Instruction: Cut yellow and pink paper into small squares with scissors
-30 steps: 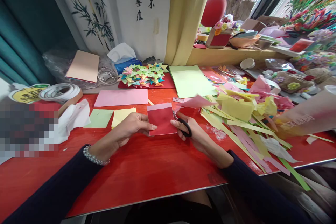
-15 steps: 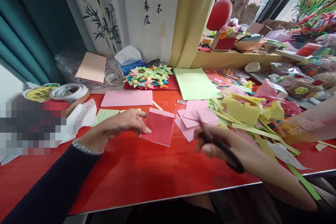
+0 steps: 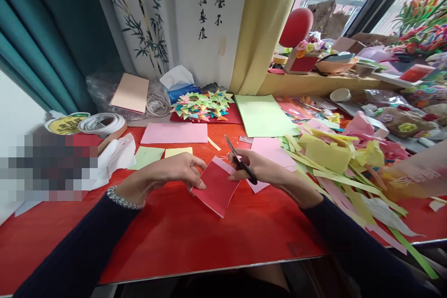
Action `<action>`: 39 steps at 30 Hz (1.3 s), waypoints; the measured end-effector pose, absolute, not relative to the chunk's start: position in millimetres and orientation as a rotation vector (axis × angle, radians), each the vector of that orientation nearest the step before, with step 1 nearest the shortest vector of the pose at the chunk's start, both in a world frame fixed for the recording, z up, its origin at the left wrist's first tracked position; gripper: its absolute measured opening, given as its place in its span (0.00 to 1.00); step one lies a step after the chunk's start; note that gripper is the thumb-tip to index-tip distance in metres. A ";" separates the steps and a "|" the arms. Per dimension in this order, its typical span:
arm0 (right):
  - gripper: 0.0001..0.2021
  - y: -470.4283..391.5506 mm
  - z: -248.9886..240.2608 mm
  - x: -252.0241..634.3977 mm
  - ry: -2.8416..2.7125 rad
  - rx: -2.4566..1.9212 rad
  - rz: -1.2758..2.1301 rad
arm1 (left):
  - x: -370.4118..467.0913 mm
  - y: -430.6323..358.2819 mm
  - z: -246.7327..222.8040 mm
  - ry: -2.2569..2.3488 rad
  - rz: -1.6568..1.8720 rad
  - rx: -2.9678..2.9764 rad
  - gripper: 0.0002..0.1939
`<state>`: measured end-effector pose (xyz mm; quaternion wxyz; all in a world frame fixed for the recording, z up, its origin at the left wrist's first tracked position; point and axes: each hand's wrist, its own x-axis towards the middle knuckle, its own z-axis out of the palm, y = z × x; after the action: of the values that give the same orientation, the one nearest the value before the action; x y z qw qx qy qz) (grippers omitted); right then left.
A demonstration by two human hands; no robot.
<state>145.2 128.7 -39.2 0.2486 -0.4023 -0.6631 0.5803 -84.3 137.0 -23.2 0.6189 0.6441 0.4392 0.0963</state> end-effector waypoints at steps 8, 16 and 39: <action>0.14 128.1 -30.9 147.3 -1.449 -1.104 1.366 | -69.4 133.9 -24.5 0.989 0.795 1.213 0.15; 0.14 125.8 -29.0 142.5 -1.251 -1.018 1.252 | -41.1 110.9 -35.1 1.047 0.942 1.288 0.13; 0.18 106.7 -28.6 165.2 -1.878 -1.291 1.334 | -57.2 123.0 -32.1 1.064 1.273 1.224 0.08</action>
<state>165.2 106.7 -28.6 0.2478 -0.4737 -0.6888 0.4896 -57.2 123.0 -32.1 0.5139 0.5091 0.4428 0.5297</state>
